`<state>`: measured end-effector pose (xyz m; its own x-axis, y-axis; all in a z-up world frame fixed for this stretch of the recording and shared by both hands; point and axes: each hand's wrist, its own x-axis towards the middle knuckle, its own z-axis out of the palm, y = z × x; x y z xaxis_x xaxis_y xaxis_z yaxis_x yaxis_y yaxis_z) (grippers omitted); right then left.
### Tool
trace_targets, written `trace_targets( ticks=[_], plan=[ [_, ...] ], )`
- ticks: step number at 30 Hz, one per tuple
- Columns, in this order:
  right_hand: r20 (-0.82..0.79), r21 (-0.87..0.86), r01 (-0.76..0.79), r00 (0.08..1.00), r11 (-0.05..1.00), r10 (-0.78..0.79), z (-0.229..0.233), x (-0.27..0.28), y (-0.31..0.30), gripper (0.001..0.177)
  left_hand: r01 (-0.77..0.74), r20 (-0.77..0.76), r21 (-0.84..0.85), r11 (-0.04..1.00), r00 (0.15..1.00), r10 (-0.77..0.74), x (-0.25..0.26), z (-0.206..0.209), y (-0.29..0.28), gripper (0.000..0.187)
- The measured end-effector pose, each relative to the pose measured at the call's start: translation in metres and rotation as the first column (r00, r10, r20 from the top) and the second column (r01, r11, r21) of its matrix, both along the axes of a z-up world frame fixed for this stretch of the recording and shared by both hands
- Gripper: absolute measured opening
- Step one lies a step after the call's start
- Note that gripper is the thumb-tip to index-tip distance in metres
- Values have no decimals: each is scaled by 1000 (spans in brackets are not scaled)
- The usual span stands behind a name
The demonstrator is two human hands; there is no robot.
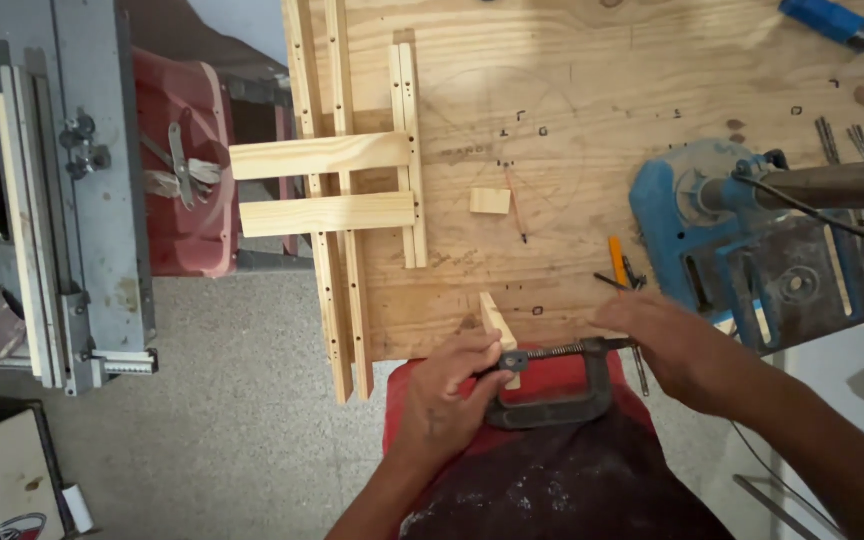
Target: Marking and arranging wooden pieces on a workbench for assembly, followed by securing a component with a C-clamp.
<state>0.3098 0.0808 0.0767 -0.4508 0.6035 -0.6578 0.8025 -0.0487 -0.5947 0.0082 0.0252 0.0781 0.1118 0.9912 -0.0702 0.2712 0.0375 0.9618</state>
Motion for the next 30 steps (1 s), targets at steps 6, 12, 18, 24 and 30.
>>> trace_targets(
  ticks=[6, 12, 18, 24, 30],
  plan=[
    [-113, 517, -280, 914, 809, 388, -7, 23, -31, 98, 12, 24, 117, 993, 1000, -15, 1, -2, 1, 19],
    [-73, 661, -212, 936, 719, 343, -25, 25, -51, 56, 30, 36, 180, 983, 999, -37, 1, 2, 3, 18],
    [-69, 521, -13, 996, 853, 57, -44, 28, -56, 44, 51, -12, 188, 981, 999, -49, 1, -8, -3, 24],
    [-5, 257, 87, 996, 962, -89, -45, 13, -44, 44, 43, -52, 204, 978, 998, -32, 3, -8, 5, 25],
    [-18, 246, 182, 983, 952, -183, -33, -2, -39, 39, 48, -79, 59, 997, 996, -44, -3, 1, 17, 31]
  ],
)
